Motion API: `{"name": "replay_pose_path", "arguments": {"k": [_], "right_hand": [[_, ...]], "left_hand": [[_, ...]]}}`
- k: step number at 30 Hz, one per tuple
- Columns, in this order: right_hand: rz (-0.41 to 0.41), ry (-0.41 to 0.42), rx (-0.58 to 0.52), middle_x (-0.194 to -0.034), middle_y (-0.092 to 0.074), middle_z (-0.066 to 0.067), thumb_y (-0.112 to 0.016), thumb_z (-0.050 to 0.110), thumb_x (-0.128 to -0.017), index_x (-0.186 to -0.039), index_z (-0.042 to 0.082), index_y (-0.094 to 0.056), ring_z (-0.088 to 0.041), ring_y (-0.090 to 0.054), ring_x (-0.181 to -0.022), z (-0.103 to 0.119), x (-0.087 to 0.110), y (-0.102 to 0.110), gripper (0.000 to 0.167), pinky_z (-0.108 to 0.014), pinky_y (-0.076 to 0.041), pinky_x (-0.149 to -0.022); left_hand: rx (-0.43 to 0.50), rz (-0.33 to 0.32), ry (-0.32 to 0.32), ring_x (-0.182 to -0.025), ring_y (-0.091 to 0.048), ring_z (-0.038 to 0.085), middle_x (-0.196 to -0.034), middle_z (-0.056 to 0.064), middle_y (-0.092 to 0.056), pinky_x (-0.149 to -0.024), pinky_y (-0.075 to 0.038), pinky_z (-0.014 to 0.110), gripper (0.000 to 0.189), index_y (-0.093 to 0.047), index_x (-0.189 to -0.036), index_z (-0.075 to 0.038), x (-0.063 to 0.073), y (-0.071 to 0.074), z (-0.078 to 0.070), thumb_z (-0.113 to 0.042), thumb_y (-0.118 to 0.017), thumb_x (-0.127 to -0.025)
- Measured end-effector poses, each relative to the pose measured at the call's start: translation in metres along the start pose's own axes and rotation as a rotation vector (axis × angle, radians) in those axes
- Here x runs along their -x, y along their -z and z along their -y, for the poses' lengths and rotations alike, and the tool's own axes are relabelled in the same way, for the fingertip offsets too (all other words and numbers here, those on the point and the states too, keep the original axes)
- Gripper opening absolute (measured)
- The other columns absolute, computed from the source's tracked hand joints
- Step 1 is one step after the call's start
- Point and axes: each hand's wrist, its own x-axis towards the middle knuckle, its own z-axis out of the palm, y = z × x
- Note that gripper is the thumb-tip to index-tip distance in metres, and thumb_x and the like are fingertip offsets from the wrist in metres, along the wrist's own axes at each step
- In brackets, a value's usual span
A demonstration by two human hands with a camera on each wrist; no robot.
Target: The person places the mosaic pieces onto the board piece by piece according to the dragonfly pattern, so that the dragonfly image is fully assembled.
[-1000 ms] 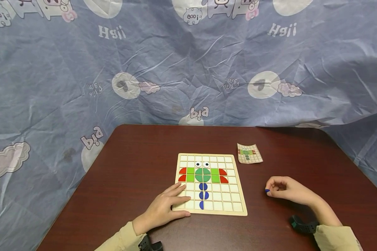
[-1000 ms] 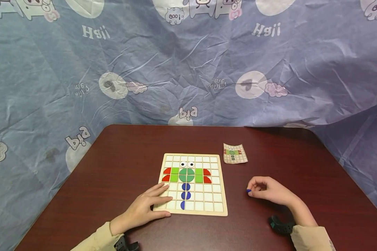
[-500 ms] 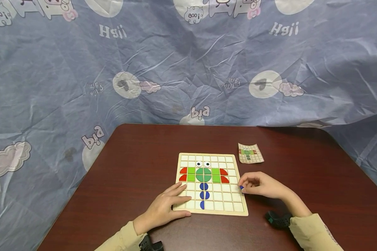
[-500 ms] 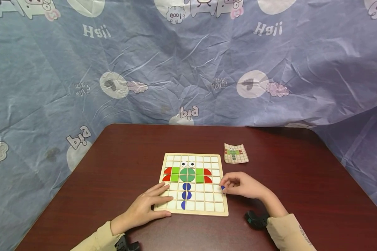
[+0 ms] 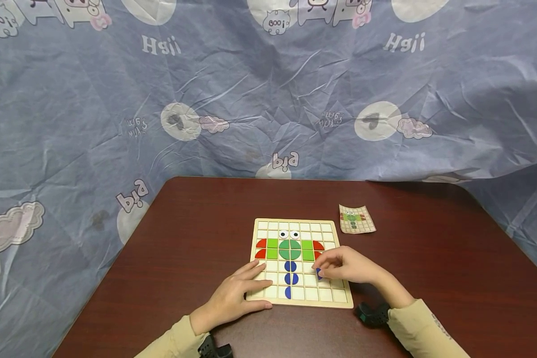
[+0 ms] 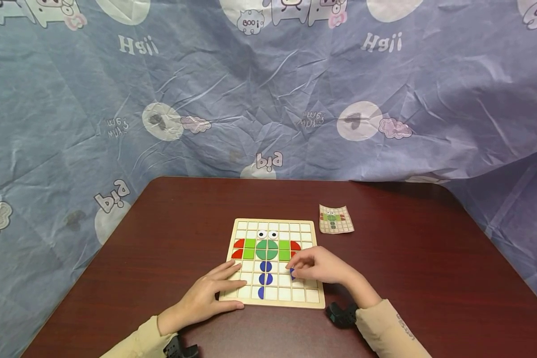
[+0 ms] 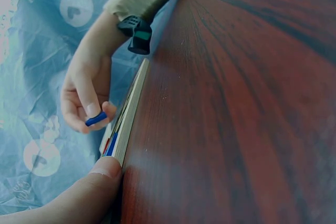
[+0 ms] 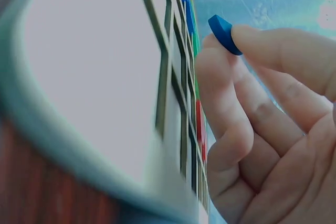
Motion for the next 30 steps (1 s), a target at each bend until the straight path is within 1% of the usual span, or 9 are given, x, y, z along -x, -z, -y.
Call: {"name": "replay_pose_path", "arguments": {"k": [6,12,16,19,22,26,30], "right_hand": [[0.008,-0.030,0.011,-0.086,-0.070,-0.003,-0.066,0.014,-0.089,-0.100,0.007,-0.069,-0.012,-0.065,-0.077,0.005,-0.009,-0.013,0.013,-0.024,-0.051,-0.067],[0.032,-0.050,0.033,-0.083,-0.070,0.000,-0.066,0.014,-0.089,-0.099,0.007,-0.069,-0.006,-0.061,-0.073,0.012,-0.015,-0.022,0.013,-0.024,-0.051,-0.069],[0.043,-0.051,0.033,-0.084,-0.070,0.002,-0.067,0.015,-0.088,-0.097,0.008,-0.070,-0.006,-0.063,-0.075,0.014,-0.018,-0.027,0.012,-0.024,-0.052,-0.070],[0.059,-0.036,0.033,-0.085,-0.071,0.003,-0.067,0.015,-0.088,-0.096,0.009,-0.071,-0.007,-0.065,-0.077,0.015,-0.020,-0.030,0.011,-0.024,-0.053,-0.068],[0.068,-0.002,0.049,-0.084,-0.070,0.004,-0.068,0.015,-0.087,-0.094,0.009,-0.072,-0.006,-0.065,-0.076,0.015,-0.022,-0.034,0.009,-0.024,-0.053,-0.066],[0.066,0.046,0.072,-0.081,-0.069,0.006,-0.069,0.013,-0.086,-0.091,0.007,-0.073,-0.003,-0.063,-0.073,0.015,-0.025,-0.039,0.008,-0.023,-0.053,-0.064],[0.071,0.045,0.095,-0.080,-0.067,0.009,-0.070,0.013,-0.085,-0.089,0.009,-0.074,0.000,-0.060,-0.071,0.019,-0.027,-0.042,0.006,-0.022,-0.053,-0.063]], "left_hand": [[-0.008,0.004,0.002,-0.134,-0.035,0.027,-0.138,0.009,-0.048,-0.100,-0.041,0.044,0.047,-0.069,-0.117,-0.022,0.000,0.001,0.000,-0.054,-0.065,-0.082],[-0.019,0.001,-0.005,-0.133,-0.037,0.028,-0.138,0.010,-0.049,-0.100,-0.041,0.045,0.047,-0.069,-0.116,-0.022,-0.001,0.001,-0.001,-0.053,-0.065,-0.082],[-0.015,0.003,0.000,-0.133,-0.037,0.027,-0.138,0.009,-0.049,-0.100,-0.041,0.044,0.047,-0.069,-0.116,-0.022,-0.001,0.001,-0.001,-0.053,-0.066,-0.081],[-0.007,0.009,0.010,-0.134,-0.036,0.026,-0.138,0.009,-0.049,-0.100,-0.040,0.044,0.047,-0.069,-0.116,-0.023,-0.001,0.001,-0.001,-0.053,-0.066,-0.081],[-0.001,0.013,0.013,-0.134,-0.035,0.025,-0.139,0.008,-0.048,-0.101,-0.040,0.044,0.047,-0.069,-0.116,-0.023,-0.001,0.001,-0.001,-0.054,-0.066,-0.081],[-0.015,0.001,-0.005,-0.133,-0.037,0.027,-0.138,0.010,-0.049,-0.099,-0.041,0.045,0.047,-0.070,-0.116,-0.022,-0.001,0.000,0.000,-0.053,-0.066,-0.081],[-0.023,-0.005,-0.013,-0.132,-0.037,0.029,-0.137,0.010,-0.049,-0.098,-0.042,0.045,0.047,-0.070,-0.115,-0.022,-0.001,0.000,0.000,-0.053,-0.066,-0.081]]}}
